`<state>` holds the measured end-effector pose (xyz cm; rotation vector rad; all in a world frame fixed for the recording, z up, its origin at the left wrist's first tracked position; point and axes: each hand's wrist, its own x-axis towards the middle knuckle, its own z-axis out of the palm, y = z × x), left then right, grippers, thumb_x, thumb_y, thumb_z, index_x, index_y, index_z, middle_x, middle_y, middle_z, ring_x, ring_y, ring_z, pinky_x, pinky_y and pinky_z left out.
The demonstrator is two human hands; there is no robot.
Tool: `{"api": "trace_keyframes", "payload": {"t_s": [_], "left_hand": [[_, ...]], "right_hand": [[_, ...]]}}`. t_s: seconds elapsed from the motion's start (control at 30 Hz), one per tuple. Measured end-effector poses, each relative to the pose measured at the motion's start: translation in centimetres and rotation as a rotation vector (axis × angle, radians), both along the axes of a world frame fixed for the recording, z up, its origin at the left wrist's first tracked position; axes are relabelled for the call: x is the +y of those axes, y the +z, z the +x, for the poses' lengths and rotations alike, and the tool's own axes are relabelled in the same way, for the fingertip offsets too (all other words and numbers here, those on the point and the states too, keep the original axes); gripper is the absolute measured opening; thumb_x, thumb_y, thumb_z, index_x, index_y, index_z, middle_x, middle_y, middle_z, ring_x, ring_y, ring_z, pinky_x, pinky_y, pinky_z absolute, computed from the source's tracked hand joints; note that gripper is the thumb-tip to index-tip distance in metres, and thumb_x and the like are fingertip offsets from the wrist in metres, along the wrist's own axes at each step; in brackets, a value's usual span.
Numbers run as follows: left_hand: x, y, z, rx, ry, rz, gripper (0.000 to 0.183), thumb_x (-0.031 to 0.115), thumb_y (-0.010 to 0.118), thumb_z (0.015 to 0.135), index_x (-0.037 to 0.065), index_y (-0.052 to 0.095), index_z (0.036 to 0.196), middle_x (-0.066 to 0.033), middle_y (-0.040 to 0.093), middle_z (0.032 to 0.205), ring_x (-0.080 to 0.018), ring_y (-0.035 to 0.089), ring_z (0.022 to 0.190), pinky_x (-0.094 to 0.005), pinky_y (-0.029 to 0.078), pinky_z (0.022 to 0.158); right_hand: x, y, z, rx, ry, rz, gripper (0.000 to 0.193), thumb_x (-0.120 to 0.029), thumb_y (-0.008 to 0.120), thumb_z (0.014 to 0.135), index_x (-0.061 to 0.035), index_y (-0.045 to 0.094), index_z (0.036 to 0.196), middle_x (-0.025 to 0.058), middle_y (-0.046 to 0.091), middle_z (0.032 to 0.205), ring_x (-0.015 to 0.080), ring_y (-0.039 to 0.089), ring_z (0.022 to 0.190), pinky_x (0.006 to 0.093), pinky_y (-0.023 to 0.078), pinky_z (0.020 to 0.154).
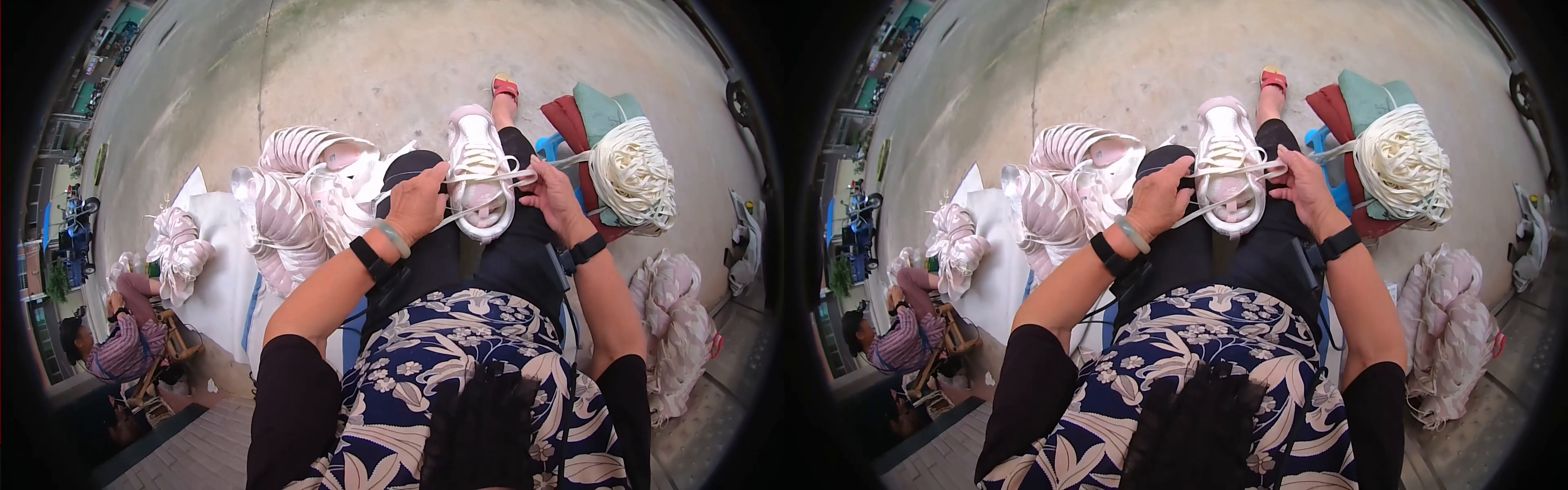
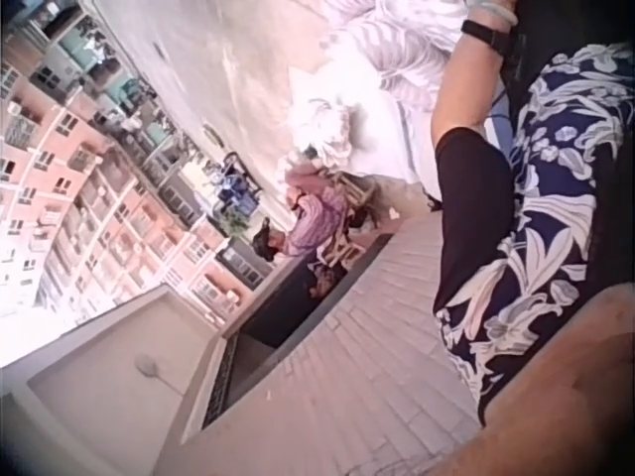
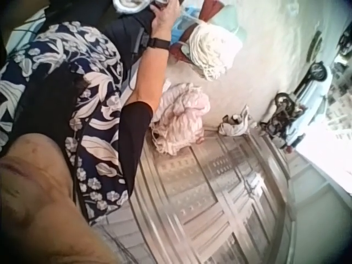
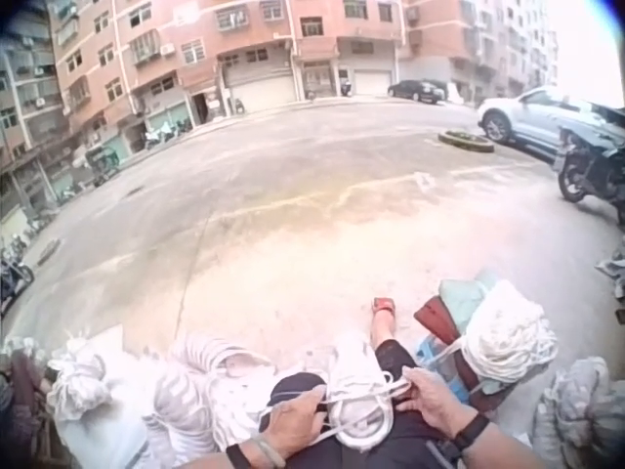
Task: The recorder is lacing a pink and white shoe by hand while sitting outdoors.
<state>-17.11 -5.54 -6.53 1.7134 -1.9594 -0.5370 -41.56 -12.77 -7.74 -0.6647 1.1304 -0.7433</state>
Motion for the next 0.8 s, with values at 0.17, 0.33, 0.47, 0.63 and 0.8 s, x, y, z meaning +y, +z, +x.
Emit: {"api": "trace_keyframes", "payload": {"t_s": [0.17,0.33,0.47,0.63,0.8], "left_hand": [[-0.2,-0.9,0.2,-0.036,-0.064,-0.089,0.018,0.007,0.057,0.075,0.008,0.055,0.093,-0.012,0.058,0.074,-0.0319,0.059,0.07,-0.0403,0.047,0.062],[1.7,0.6,3.0,-0.1,-0.184,-0.175,0.008,0.008,0.055,0.078,0.009,0.055,0.086,-0.011,0.054,0.07,-0.0307,0.057,0.063,-0.0379,0.045,0.054],[3.4,1.8,5.9,-0.168,-0.217,-0.209,0.004,0.008,0.055,0.079,0.009,0.054,0.083,-0.0097,0.052,0.066,-0.0294,0.056,0.059,-0.0375,0.043,0.049],[5.2,1.8,10.6,-0.282,-0.086,-0.193,0.004,0.004,0.051,0.073,0.008,0.05,0.074,-0.0106,0.051,0.063,-0.0302,0.057,0.059,-0.0396,0.044,0.05],[5.5,0.9,12.8,-0.439,0.107,-0.162,0.004,0.005,0.05,0.077,0.007,0.051,0.073,-0.0126,0.054,0.059,-0.0317,0.057,0.055,-0.0408,0.044,0.048]], "right_hand": [[0.6,0.7,-0.4,0.502,-0.11,-0.709,0.013,-0.016,0.059,0.085,-0.0045,0.056,0.088,-0.0014,0.053,0.069,0.0057,0.047,0.059,0.0196,0.04,0.054],[3.6,4.4,3.9,0.458,0.278,-0.734,0.01,-0.007,0.054,0.082,0.0008,0.06,0.081,0.0033,0.056,0.066,0.0062,0.051,0.056,0.0218,0.042,0.052],[4.0,2.3,5.4,0.372,0.424,-0.435,0.012,-0.007,0.051,0.085,0.0001,0.06,0.09,0.002,0.057,0.068,0.0059,0.052,0.051,0.0197,0.041,0.044],[4.2,2.0,7.1,0.342,0.444,-0.156,0.012,-0.005,0.048,0.08,-0.0001,0.058,0.084,0.006,0.058,0.063,0.0103,0.053,0.044,0.0247,0.039,0.035],[4.2,2.1,8.7,0.384,0.478,-0.15,0.01,-0.005,0.047,0.08,-0.0006,0.056,0.081,0.0058,0.057,0.061,0.01,0.05,0.041,0.0247,0.037,0.033]]}}
